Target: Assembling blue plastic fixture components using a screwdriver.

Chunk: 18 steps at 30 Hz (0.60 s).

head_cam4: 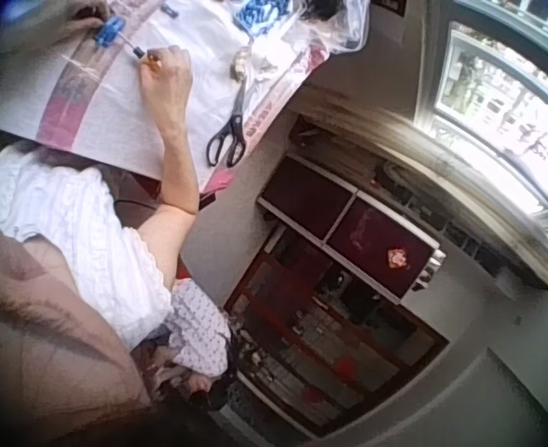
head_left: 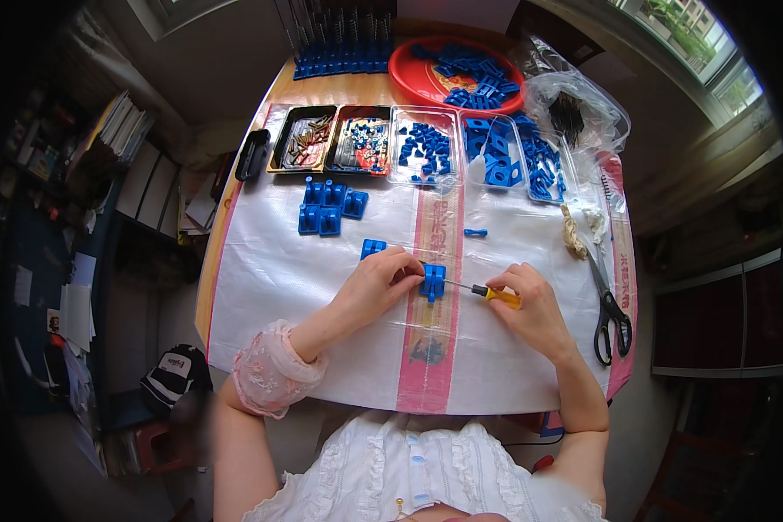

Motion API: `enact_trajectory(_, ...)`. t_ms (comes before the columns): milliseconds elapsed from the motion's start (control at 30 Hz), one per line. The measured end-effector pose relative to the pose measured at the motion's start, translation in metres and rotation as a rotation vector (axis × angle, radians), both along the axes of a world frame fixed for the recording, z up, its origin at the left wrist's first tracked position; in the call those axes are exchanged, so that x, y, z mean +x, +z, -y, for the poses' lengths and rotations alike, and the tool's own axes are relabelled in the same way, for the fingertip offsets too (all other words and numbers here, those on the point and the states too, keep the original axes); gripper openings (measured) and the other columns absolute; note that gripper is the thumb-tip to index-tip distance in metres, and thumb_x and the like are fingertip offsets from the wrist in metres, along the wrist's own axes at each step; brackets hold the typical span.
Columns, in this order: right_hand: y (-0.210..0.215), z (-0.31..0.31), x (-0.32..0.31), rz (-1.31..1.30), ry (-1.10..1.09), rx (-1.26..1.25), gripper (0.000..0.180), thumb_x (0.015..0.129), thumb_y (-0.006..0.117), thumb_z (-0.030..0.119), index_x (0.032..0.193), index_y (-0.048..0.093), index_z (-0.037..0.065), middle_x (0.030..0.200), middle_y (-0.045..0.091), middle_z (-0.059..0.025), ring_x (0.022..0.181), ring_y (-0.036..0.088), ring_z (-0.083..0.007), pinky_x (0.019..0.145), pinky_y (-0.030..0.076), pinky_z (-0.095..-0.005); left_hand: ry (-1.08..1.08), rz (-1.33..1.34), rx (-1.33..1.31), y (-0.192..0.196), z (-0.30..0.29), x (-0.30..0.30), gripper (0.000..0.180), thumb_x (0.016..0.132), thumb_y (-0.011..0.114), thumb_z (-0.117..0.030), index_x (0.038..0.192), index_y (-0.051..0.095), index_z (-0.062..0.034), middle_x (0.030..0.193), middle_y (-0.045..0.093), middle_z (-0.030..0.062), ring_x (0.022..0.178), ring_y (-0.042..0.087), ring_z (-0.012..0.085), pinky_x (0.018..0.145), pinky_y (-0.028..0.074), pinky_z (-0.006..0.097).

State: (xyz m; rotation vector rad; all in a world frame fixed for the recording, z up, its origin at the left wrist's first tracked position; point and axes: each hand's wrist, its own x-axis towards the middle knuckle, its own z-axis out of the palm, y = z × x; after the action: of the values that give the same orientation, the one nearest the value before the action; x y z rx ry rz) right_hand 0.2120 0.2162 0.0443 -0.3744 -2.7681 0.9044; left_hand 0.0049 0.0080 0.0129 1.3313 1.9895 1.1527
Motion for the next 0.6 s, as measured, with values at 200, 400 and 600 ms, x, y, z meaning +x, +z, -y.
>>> enact_trajectory(200, 0.0014, 0.0, -0.0016, -0.027, 0.039, 0.018, 0.019, 0.081, 0.074, 0.001, 0.1, 0.073, 0.001, 0.095, 0.066, -0.01, 0.095, 0.061, -0.0291, 0.085, 0.051, -0.0401, 0.008, 0.001, -0.003, -0.0028, 0.0, -0.0002, 0.01, 0.095, 0.07, -0.003, 0.105, 0.071, -0.0003, 0.097, 0.068, 0.0088, 0.082, 0.067, 0.018, 0.077, 0.054, 0.03)
enact_trajectory(400, 0.0016, -0.0017, -0.0025, -0.038, 0.083, 0.045, 0.02, 0.082, 0.074, 0.0, 0.102, 0.072, 0.001, 0.095, 0.064, -0.0097, 0.096, 0.06, -0.0293, 0.086, 0.05, -0.0406, 0.012, 0.009, 0.007, -0.0033, -0.0006, -0.0001, 0.01, 0.094, 0.071, -0.003, 0.104, 0.071, -0.0002, 0.096, 0.068, 0.008, 0.081, 0.067, 0.0168, 0.076, 0.055, 0.029)
enact_trajectory(600, -0.0042, 0.0019, -0.0026, -0.023, 0.042, 0.006, 0.021, 0.081, 0.076, 0.001, 0.101, 0.07, 0.001, 0.096, 0.063, -0.01, 0.097, 0.059, -0.0297, 0.086, 0.05, -0.041, 0.009, 0.01, 0.017, -0.0033, -0.0004, 0.0005, 0.011, 0.094, 0.071, -0.003, 0.105, 0.07, -0.0009, 0.096, 0.068, 0.0079, 0.082, 0.068, 0.0168, 0.076, 0.055, 0.029)
